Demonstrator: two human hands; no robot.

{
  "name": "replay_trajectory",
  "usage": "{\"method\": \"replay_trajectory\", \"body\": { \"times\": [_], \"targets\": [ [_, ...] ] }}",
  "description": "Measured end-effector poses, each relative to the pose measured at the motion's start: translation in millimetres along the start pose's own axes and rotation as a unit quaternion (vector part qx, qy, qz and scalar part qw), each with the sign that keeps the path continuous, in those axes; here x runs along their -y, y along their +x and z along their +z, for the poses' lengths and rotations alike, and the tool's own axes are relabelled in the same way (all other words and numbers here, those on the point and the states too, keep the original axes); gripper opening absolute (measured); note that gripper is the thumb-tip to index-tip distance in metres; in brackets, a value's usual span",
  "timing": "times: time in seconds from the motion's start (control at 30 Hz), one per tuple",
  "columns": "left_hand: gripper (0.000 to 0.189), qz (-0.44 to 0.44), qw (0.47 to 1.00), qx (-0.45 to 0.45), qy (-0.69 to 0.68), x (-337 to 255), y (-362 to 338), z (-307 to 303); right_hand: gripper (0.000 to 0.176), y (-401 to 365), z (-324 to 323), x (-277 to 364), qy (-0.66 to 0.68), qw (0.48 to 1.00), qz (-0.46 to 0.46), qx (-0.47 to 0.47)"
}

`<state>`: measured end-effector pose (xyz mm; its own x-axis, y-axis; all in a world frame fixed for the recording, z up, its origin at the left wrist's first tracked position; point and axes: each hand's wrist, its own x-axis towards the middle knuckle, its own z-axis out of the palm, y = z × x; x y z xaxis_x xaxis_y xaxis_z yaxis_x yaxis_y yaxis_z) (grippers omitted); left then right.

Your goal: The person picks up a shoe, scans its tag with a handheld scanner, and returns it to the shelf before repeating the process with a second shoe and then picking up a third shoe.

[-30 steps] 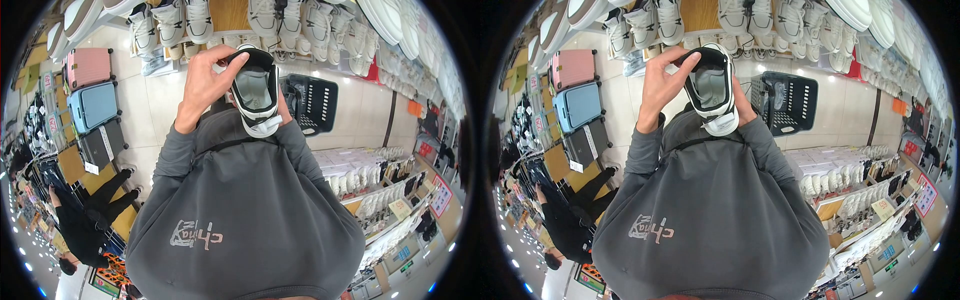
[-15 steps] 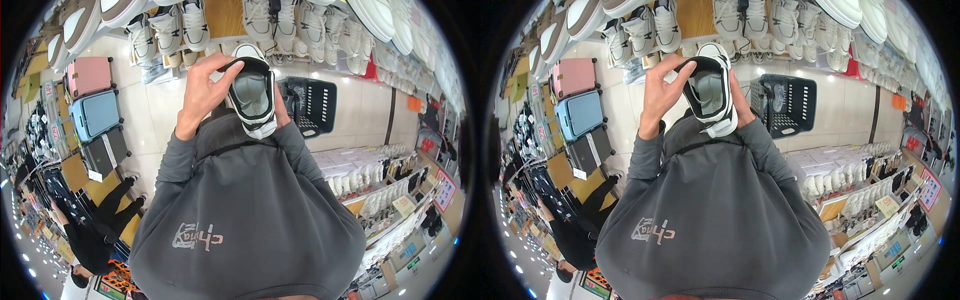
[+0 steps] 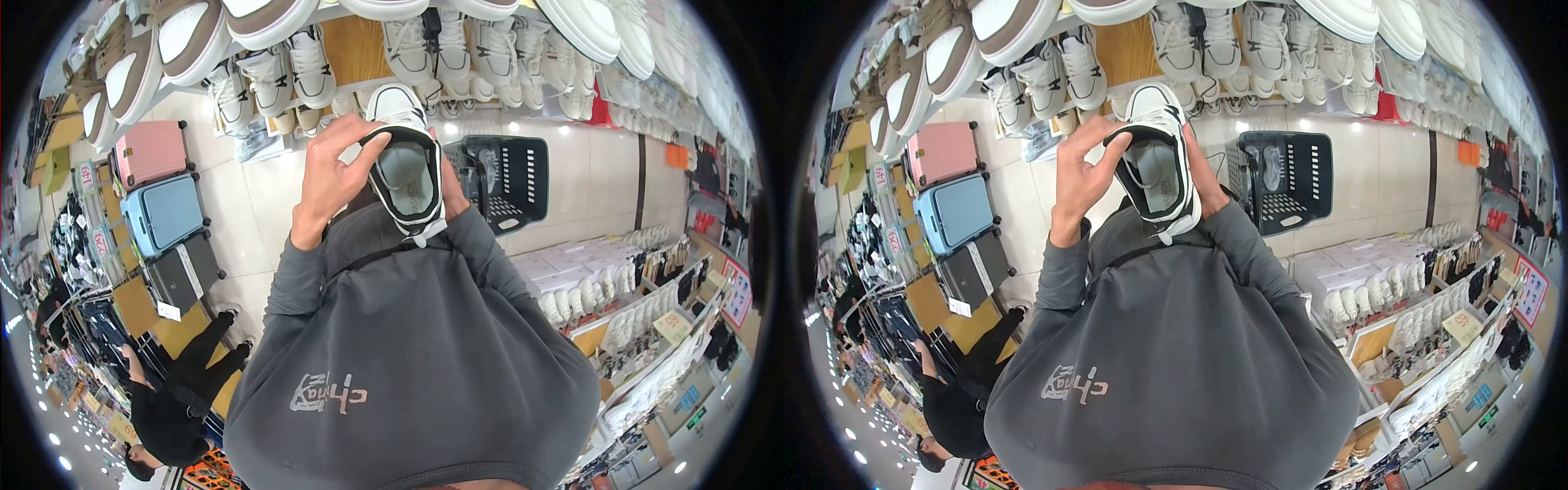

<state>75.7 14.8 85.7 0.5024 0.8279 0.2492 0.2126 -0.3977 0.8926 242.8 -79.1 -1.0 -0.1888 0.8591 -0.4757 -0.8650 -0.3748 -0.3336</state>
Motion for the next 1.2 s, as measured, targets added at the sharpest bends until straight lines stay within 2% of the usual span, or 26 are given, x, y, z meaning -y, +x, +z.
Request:
{"method": "replay_trajectory", "body": {
  "times": [0.1,0.43,0.67,0.97,1.2],
  "targets": [
    [0.014,-0.019,1.000,0.009,0.001,1,-1,-2,0.063,2,-1,0,0.005,1.000,-0.004,0.003],
    [0.016,-0.004,1.000,0.026,-0.008,3,1,-2,0.064,4,-2,4,0.040,0.999,0.011,0.013],
    [0.019,-0.016,0.998,0.051,-0.020,6,-1,-2,0.062,3,2,8,0.031,0.999,-0.023,0.005],
    [0.023,-0.007,0.999,0.035,-0.039,9,-9,-4,0.062,4,0,8,0.021,0.999,-0.036,0.004],
    [0.023,-0.101,0.986,0.036,-0.129,15,-22,-9,0.065,4,1,8,-0.004,0.999,-0.044,-0.004]
  ]
}}
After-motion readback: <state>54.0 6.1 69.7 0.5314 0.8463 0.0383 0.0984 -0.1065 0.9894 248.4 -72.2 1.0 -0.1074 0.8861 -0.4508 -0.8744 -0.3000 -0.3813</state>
